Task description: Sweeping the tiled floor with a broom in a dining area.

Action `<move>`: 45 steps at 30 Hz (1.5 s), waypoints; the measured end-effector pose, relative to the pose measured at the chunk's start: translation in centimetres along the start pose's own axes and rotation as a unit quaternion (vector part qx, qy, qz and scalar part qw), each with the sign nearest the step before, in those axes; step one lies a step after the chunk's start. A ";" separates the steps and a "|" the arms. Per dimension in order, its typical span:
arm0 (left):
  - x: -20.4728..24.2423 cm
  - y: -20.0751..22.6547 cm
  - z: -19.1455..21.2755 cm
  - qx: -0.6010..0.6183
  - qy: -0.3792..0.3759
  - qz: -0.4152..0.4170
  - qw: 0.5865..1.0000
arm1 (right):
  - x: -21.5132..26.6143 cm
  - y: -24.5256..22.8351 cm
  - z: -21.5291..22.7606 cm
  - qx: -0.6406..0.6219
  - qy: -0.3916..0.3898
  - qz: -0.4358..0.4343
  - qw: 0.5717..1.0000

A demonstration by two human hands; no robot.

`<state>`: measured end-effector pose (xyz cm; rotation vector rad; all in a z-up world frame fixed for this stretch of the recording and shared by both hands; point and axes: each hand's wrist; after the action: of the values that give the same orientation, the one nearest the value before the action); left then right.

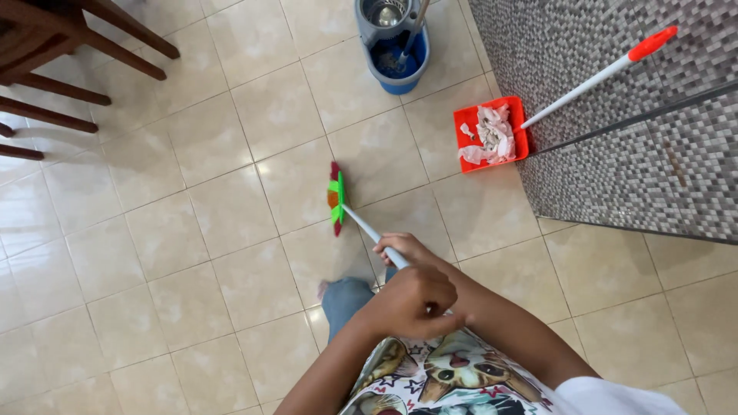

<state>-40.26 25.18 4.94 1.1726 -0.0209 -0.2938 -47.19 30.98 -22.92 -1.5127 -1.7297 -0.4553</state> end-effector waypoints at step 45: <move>-34.3 -19.7 12.5 0.113 -0.475 -0.086 0.868 | 1.0 -4.9 -0.9 -0.667 0.128 0.376 0.630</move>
<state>-79.63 15.05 -3.37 1.1580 -0.8393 -1.0321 -51.56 29.93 -20.54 -2.7210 -0.1118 -1.5556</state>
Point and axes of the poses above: each hand's wrist, its own x-axis away from the middle knuckle, its own z-axis out of the back of the hand, y = z × x, and after that the axes turned 10 degrees about -x, right-handed
